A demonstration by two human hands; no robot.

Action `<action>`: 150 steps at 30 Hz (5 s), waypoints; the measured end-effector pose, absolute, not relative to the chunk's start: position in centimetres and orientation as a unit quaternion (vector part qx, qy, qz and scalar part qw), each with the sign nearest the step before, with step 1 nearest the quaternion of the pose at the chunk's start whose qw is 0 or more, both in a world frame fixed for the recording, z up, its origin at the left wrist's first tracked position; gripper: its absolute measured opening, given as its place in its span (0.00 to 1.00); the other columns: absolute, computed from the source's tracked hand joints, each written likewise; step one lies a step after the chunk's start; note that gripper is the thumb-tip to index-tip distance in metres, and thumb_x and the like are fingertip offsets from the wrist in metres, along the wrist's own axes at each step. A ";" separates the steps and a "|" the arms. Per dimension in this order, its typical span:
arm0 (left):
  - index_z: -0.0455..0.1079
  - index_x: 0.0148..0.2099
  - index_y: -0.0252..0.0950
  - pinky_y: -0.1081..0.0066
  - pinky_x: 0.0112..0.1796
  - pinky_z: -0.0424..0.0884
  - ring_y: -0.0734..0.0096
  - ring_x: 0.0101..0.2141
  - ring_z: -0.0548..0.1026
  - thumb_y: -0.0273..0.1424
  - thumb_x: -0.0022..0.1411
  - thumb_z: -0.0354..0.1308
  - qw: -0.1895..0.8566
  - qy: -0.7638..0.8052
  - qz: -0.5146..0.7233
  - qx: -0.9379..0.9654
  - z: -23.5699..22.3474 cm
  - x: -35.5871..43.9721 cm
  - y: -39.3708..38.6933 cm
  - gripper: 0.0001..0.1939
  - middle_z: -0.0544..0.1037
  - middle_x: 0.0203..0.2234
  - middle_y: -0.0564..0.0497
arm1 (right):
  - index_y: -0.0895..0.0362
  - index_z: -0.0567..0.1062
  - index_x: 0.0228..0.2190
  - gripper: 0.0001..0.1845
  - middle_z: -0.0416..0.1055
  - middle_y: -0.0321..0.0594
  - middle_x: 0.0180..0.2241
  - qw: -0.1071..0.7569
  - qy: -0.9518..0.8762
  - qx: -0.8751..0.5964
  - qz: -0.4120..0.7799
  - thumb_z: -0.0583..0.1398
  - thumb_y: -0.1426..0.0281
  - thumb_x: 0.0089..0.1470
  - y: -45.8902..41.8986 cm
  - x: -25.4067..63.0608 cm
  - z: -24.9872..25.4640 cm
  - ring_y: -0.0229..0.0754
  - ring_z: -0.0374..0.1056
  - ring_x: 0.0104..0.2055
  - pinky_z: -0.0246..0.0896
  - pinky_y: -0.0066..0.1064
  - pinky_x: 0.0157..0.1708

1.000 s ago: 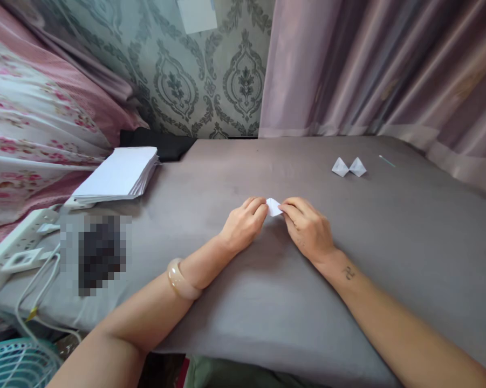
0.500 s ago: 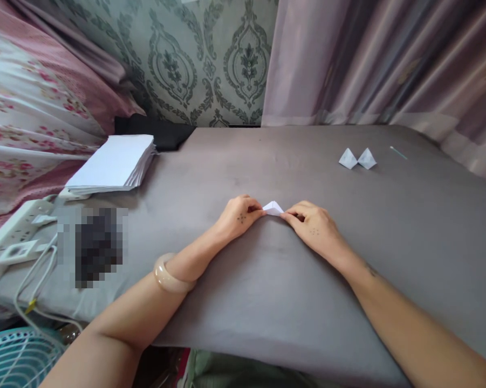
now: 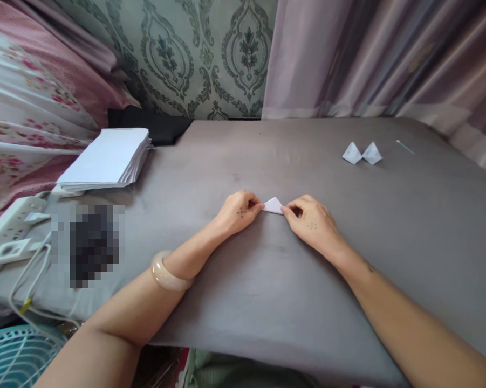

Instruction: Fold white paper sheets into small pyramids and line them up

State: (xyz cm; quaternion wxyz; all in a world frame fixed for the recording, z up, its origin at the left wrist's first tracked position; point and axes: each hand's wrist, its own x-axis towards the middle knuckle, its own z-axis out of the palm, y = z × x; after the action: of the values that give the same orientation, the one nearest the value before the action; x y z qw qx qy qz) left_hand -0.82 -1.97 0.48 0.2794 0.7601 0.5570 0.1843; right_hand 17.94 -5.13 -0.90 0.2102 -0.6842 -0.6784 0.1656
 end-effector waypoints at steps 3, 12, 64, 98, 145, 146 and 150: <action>0.76 0.36 0.33 0.71 0.33 0.67 0.69 0.29 0.73 0.34 0.60 0.57 0.278 0.567 0.181 0.754 0.5 -0.8 -1.9 0.10 0.78 0.30 0.47 | 0.53 0.75 0.28 0.11 0.71 0.38 0.36 0.195 -0.676 -0.691 0.165 0.56 0.62 0.55 -5.0 17.9 -0.8 0.40 0.66 0.32 0.57 0.33 0.33; 0.74 0.34 0.34 0.67 0.37 0.69 0.66 0.32 0.72 0.34 0.62 0.54 0.218 0.545 0.187 0.788 -1.4 -0.7 -1.3 0.11 0.76 0.31 0.45 | 0.53 0.72 0.28 0.10 0.70 0.42 0.34 0.157 -0.693 -0.690 0.137 0.54 0.62 0.56 -4.8 17.6 -0.6 0.43 0.66 0.33 0.54 0.33 0.30; 0.72 0.48 0.32 0.76 0.28 0.61 0.78 0.26 0.66 0.42 0.57 0.60 0.516 0.388 0.311 0.698 -0.4 -1.1 -2.6 0.21 0.72 0.26 0.53 | 0.53 0.68 0.41 0.11 0.74 0.36 0.35 0.363 -0.722 -0.530 0.258 0.59 0.66 0.54 -5.9 18.8 0.5 0.35 0.64 0.26 0.59 0.30 0.32; 0.73 0.27 0.31 0.76 0.25 0.59 0.81 0.21 0.66 0.38 0.49 0.69 0.631 0.404 0.461 0.476 1.0 0.9 -4.7 0.14 0.72 0.19 0.53 | 0.56 0.78 0.28 0.24 0.75 0.40 0.29 0.482 -0.501 -0.477 0.538 0.60 0.48 0.49 -6.7 16.6 1.5 0.39 0.68 0.33 0.61 0.30 0.31; 0.72 0.48 0.37 0.72 0.34 0.66 0.71 0.35 0.74 0.34 0.53 0.67 0.626 0.321 0.476 0.529 0.7 0.4 -4.3 0.20 0.78 0.34 0.49 | 0.58 0.77 0.25 0.15 0.67 0.31 0.22 0.445 -0.289 -0.410 0.742 0.70 0.59 0.41 -6.5 16.4 0.4 0.28 0.59 0.21 0.58 0.22 0.21; 0.72 0.48 0.36 0.72 0.34 0.66 0.71 0.35 0.74 0.34 0.52 0.67 0.629 0.323 0.476 0.523 0.6 0.4 -4.3 0.20 0.78 0.34 0.49 | 0.58 0.77 0.26 0.16 0.68 0.32 0.23 0.452 -0.297 -0.420 0.729 0.70 0.59 0.41 -6.5 16.3 0.4 0.28 0.60 0.22 0.58 0.22 0.21; 0.74 0.45 0.35 0.71 0.37 0.67 0.72 0.36 0.74 0.33 0.51 0.68 0.644 0.343 0.474 0.493 0.5 0.4 -4.2 0.18 0.79 0.35 0.48 | 0.58 0.78 0.26 0.18 0.72 0.35 0.25 0.491 -0.344 -0.468 0.649 0.70 0.57 0.39 -6.8 15.9 0.4 0.31 0.63 0.24 0.59 0.26 0.26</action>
State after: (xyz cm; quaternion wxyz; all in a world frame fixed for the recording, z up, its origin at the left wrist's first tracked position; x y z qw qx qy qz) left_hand 0.44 -4.22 0.49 0.6442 0.4925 0.3432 0.4739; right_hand 15.90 -6.80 0.41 0.4911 -0.4679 -0.3441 0.6492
